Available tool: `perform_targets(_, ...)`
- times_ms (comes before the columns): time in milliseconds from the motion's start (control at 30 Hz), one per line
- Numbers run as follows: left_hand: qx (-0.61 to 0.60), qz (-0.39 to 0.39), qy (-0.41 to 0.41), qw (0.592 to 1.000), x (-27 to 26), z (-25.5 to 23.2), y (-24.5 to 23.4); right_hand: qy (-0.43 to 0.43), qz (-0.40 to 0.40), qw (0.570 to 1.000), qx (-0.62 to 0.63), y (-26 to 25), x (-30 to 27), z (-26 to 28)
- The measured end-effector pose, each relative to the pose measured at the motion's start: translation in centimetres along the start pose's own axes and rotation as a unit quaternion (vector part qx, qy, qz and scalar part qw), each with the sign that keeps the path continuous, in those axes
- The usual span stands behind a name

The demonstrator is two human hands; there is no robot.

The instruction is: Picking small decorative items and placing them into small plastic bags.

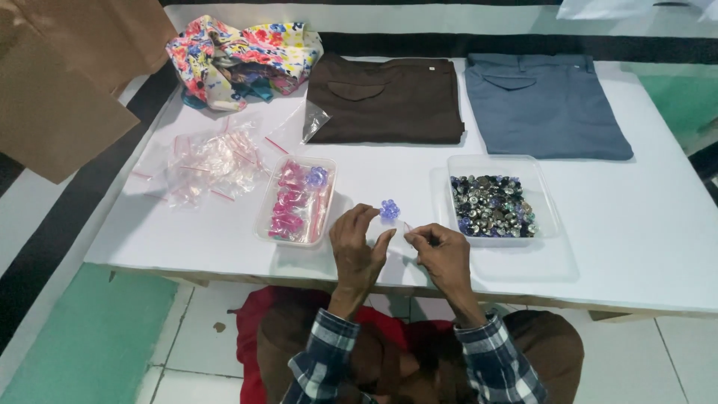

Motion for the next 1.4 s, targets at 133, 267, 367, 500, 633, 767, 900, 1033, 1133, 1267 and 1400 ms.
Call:
perform_targets(133, 0.069, -0.076, 0.035, 0.994, -1.6, -2.1, 0.1, 0.016, -0.034, 0.999, -0.003, 0.1, -0.2, 0.2)
perform_targets(267, -0.173, 0.035, -0.105, 0.979, -0.9, -2.8, -0.1, -0.024, -0.03, 0.999, -0.027, 0.2, -0.8, 2.3)
perform_targets(367, -0.23, 0.077, -0.136, 0.961, 0.0, -3.4, -0.6, -0.032, -0.004, 0.999, -0.008, -0.3, -0.8, 3.7)
perform_targets(500, -0.194, 0.064, -0.114, 0.972, 0.0, -4.5, -1.6, -0.054, 0.007, 0.998, 0.003, -1.0, -0.2, 3.1)
perform_targets(633, -0.148, 0.056, -0.09, 0.983, -2.1, -3.4, 0.1, -0.082, -0.044, 0.994, -0.055, -1.5, 0.4, 1.7)
perform_targets(767, 0.032, -0.033, 0.027, 0.999, -1.4, -5.4, -1.7, -0.192, 0.005, 0.98, -0.056, -1.5, 0.9, 1.9)
perform_targets(900, 0.098, 0.02, 0.105, 0.989, -0.9, -3.6, -0.6, -0.224, 0.034, 0.972, -0.061, -1.8, 1.1, 2.0)
perform_targets(1033, -0.001, 0.093, 0.042, 0.995, -1.3, -1.5, 0.8, -0.242, 0.008, 0.968, -0.067, -2.0, 1.0, 2.7)
perform_targets(1133, -0.096, 0.097, -0.019, 0.991, -1.2, -1.9, -0.1, -0.277, -0.016, 0.956, -0.095, -2.0, 0.5, 1.8)
perform_targets(1267, -0.138, 0.08, -0.03, 0.987, -1.3, -1.2, 0.4, -0.326, 0.042, 0.939, -0.103, -1.8, 0.0, 3.0)
perform_targets(1400, -0.168, 0.098, -0.026, 0.981, -1.0, -1.6, 0.2, -0.34, 0.065, 0.933, -0.102, -1.4, -0.1, 2.6)
Point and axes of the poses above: each hand's wrist, its own x-axis towards the middle knuckle, its own y-axis out of the palm, z = x × y, the point moved 5 cm from there along x, towards the middle knuckle, and after that the axes turned 14 degrees about -y, right-handed, at the moved point
